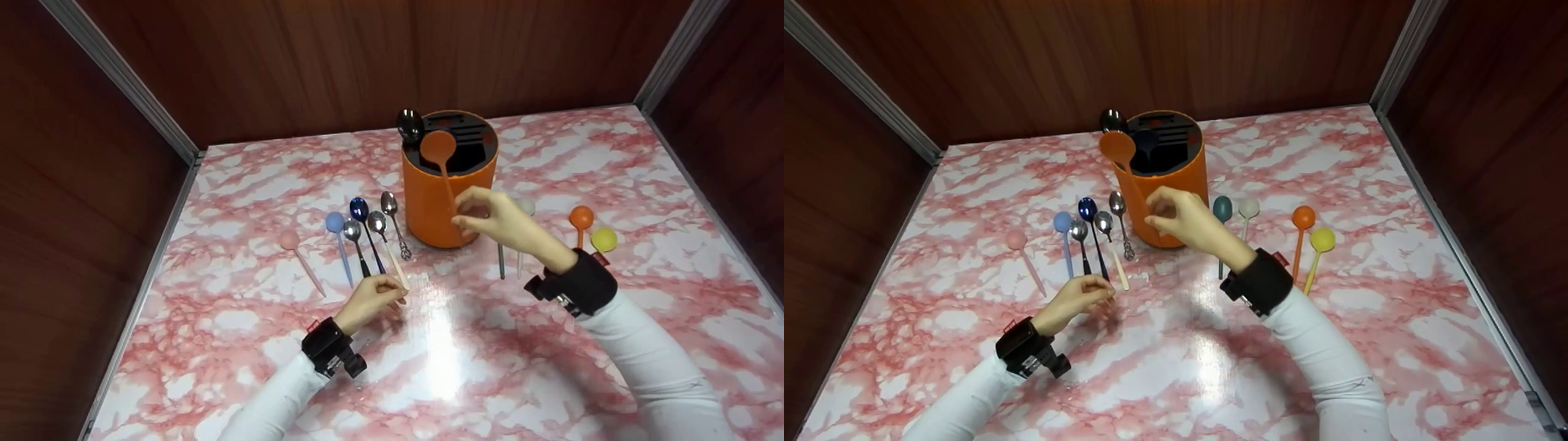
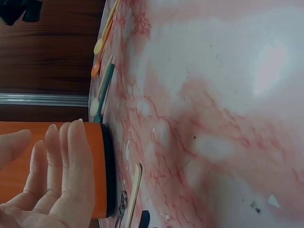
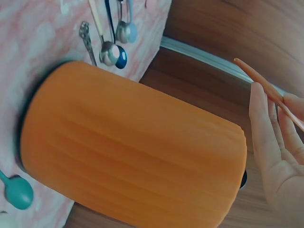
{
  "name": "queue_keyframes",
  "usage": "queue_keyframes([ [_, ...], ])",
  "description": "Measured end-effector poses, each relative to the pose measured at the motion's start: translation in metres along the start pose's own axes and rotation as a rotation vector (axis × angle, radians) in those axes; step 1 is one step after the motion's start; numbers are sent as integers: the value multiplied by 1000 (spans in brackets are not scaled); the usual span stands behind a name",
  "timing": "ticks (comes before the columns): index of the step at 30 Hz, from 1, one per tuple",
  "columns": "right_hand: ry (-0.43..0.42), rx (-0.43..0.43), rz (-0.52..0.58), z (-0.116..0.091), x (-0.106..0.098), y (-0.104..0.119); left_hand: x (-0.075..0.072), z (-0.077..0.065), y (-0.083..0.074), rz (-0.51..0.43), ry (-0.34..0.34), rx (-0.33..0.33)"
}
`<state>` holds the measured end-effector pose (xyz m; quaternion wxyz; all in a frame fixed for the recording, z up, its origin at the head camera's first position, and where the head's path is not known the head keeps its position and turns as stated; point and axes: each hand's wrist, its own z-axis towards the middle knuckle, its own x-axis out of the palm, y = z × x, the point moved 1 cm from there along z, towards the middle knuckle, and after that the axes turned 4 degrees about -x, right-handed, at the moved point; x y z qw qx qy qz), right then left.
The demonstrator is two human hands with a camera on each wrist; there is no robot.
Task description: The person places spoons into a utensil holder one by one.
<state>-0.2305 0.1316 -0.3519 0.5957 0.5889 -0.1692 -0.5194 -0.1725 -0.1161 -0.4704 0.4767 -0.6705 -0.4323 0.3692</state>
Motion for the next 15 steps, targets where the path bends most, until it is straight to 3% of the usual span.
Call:
queue_keyframes([
  [4, -14, -6, 6, 10, -4, 11, -2, -2, 2, 7, 8, -1],
  [11, -48, -42, -29, 36, -12, 29, -4, -8, 6, 58, 7, 67],
  [15, -77, -44, -58, 49, -18, 40, -5, -10, 7, 32, 12, 39],
])
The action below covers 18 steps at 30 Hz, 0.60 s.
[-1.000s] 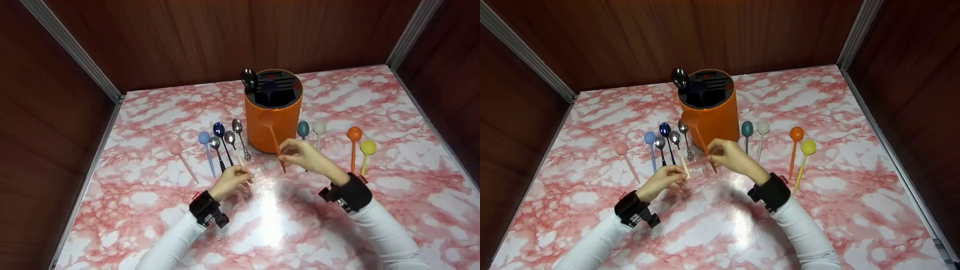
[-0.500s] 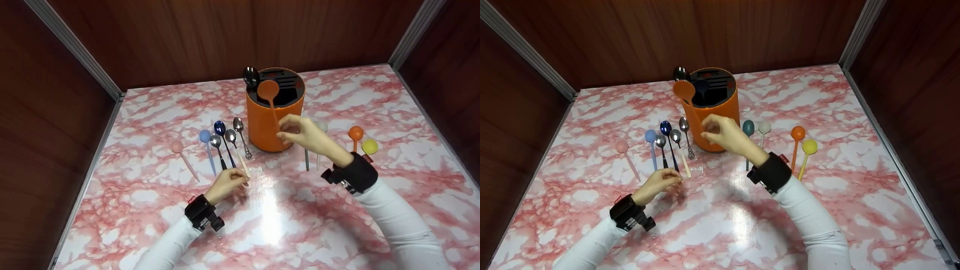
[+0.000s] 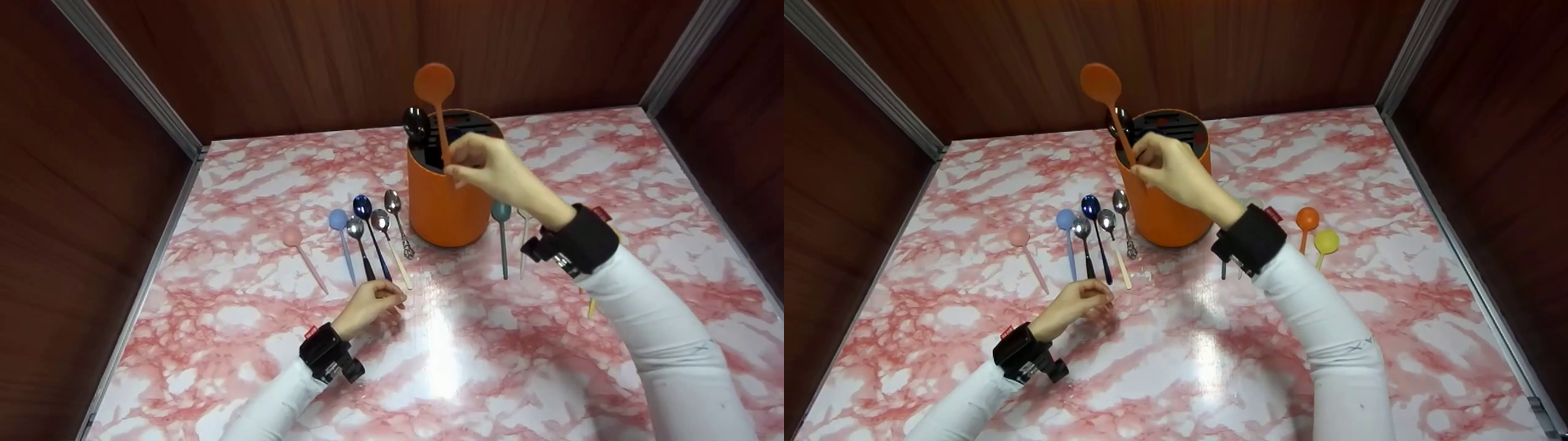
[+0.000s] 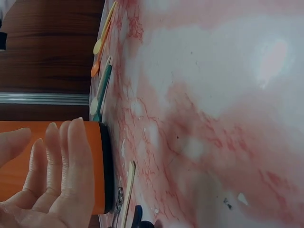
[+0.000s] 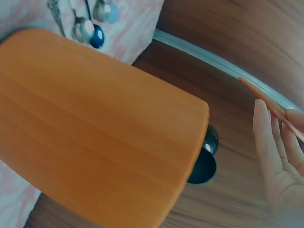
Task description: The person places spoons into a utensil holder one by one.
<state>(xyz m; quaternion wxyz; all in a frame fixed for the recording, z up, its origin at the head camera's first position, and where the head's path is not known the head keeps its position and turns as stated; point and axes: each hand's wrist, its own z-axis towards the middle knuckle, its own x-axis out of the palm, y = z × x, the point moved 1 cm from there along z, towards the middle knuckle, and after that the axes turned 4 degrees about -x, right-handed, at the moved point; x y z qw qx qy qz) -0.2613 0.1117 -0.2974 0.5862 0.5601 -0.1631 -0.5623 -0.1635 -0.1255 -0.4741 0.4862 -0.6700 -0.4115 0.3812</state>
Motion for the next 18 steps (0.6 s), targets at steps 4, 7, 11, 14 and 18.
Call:
queue_keyframes([
  [4, -13, 17, -40, 12, -4, 6, -2, -2, 1, 22, -13, -1],
  [7, -17, 30, -71, 22, -4, 8, -3, -3, 2, 44, -18, 11],
  [11, -48, 43, -73, 34, -4, 8, -4, -4, 3, 33, -7, -3],
  [14, -78, 55, -67, 42, -4, 6, -4, -5, 4, 3, 7, -30],
  [18, -108, 69, -67, 50, -3, 1, -4, -6, 5, -33, 9, -50],
])
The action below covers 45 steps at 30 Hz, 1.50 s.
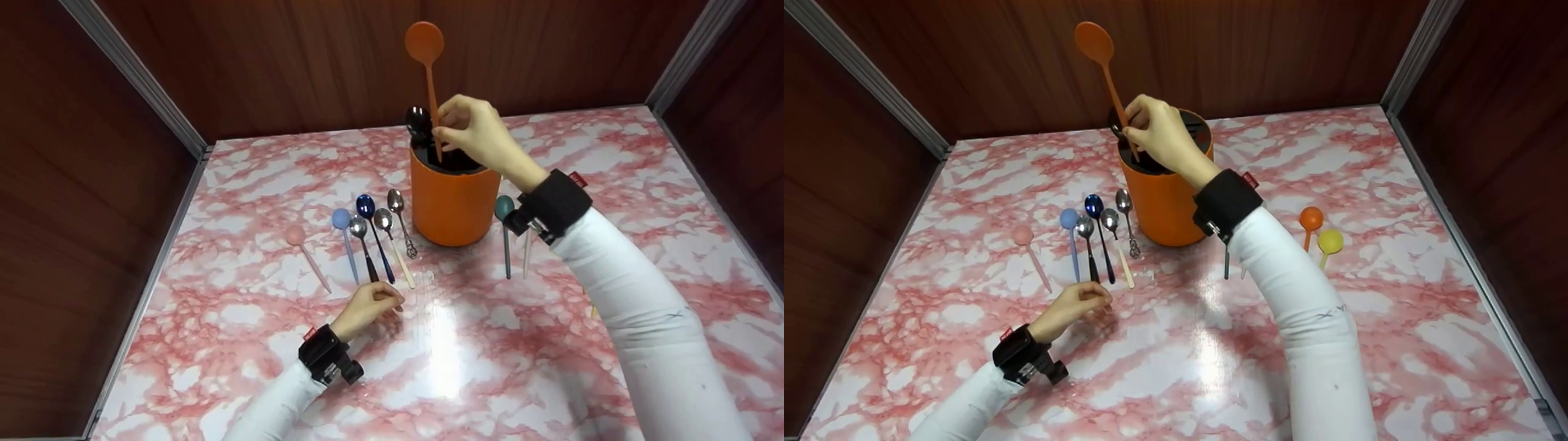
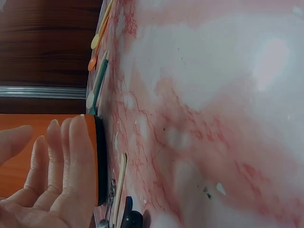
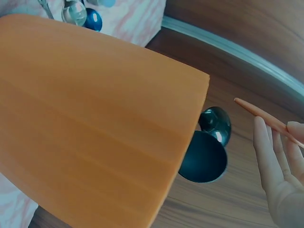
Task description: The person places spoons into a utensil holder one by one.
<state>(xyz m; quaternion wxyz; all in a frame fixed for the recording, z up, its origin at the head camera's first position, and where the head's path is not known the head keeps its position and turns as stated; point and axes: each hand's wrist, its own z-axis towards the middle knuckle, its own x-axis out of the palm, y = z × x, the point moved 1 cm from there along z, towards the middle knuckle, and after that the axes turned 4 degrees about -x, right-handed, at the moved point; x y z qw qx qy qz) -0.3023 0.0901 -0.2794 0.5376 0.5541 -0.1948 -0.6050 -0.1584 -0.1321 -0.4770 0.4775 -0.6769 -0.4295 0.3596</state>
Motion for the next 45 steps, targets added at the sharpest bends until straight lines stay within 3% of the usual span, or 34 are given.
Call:
queue_keyframes([
  [9, -21, 15, -48, 6, 9, -11, 0, 0, 2, -56, -12, -35],
  [27, 17, 49, -83, -2, 20, -26, 1, -2, 4, -56, 4, -38],
  [45, -1, 10, -105, -13, 5, -29, 3, 2, 6, -77, -12, -61],
])
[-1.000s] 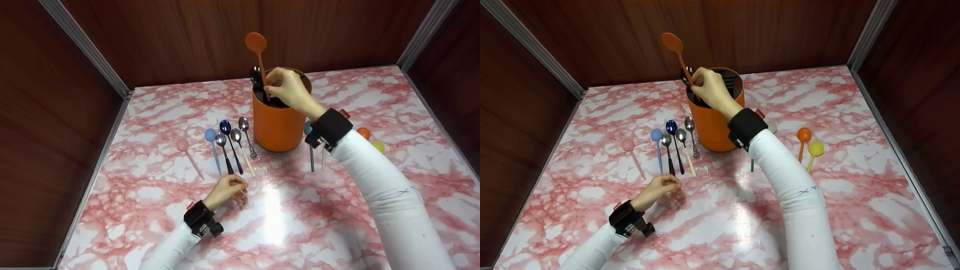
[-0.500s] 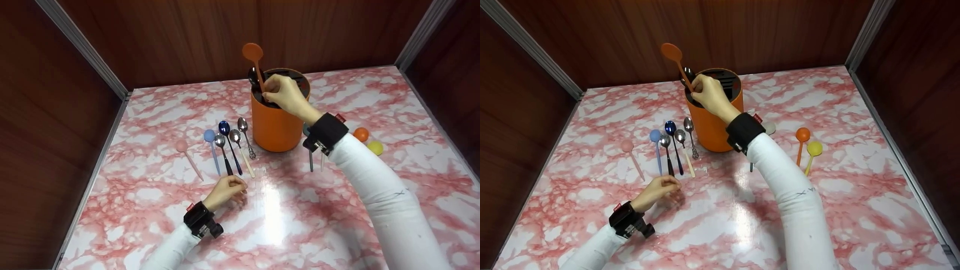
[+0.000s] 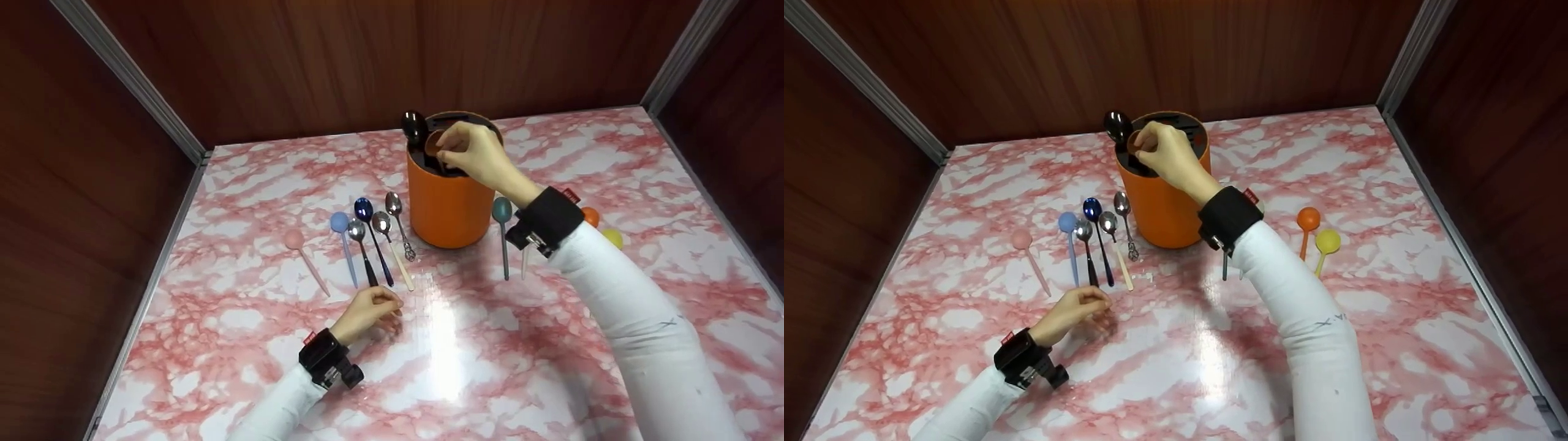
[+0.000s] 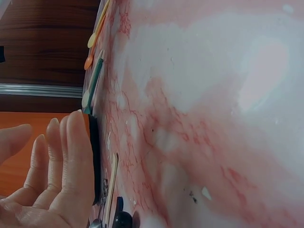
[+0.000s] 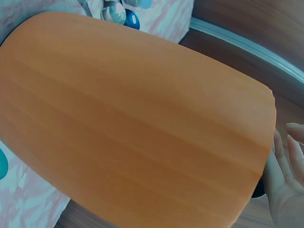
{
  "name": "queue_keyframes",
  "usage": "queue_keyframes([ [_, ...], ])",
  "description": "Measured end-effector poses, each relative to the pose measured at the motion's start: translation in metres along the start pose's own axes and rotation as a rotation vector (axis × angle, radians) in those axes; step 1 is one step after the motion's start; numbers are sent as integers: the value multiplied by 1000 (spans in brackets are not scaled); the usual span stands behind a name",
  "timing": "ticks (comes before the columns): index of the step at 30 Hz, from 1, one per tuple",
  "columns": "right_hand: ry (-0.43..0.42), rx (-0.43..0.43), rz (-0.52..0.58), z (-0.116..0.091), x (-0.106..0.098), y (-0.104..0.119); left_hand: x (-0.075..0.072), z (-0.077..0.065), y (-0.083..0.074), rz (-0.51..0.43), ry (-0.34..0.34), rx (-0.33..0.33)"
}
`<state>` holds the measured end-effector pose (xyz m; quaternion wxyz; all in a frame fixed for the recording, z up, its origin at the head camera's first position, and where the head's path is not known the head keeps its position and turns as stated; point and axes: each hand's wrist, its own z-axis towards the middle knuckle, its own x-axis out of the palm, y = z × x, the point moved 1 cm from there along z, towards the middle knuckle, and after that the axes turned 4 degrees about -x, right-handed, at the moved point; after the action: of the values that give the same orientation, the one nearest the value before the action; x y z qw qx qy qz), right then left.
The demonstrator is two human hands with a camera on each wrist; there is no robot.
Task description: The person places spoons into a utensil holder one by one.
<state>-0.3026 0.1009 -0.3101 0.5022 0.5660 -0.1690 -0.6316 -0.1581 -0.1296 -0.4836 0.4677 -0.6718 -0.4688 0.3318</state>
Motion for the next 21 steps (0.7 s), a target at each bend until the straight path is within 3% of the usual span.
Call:
queue_keyframes([
  [11, -5, -70, -3, -14, -4, 7, 2, 3, -3, 12, 31, 5],
  [21, 4, -147, 50, -43, 0, 9, 0, 7, 0, 29, 36, 12],
])
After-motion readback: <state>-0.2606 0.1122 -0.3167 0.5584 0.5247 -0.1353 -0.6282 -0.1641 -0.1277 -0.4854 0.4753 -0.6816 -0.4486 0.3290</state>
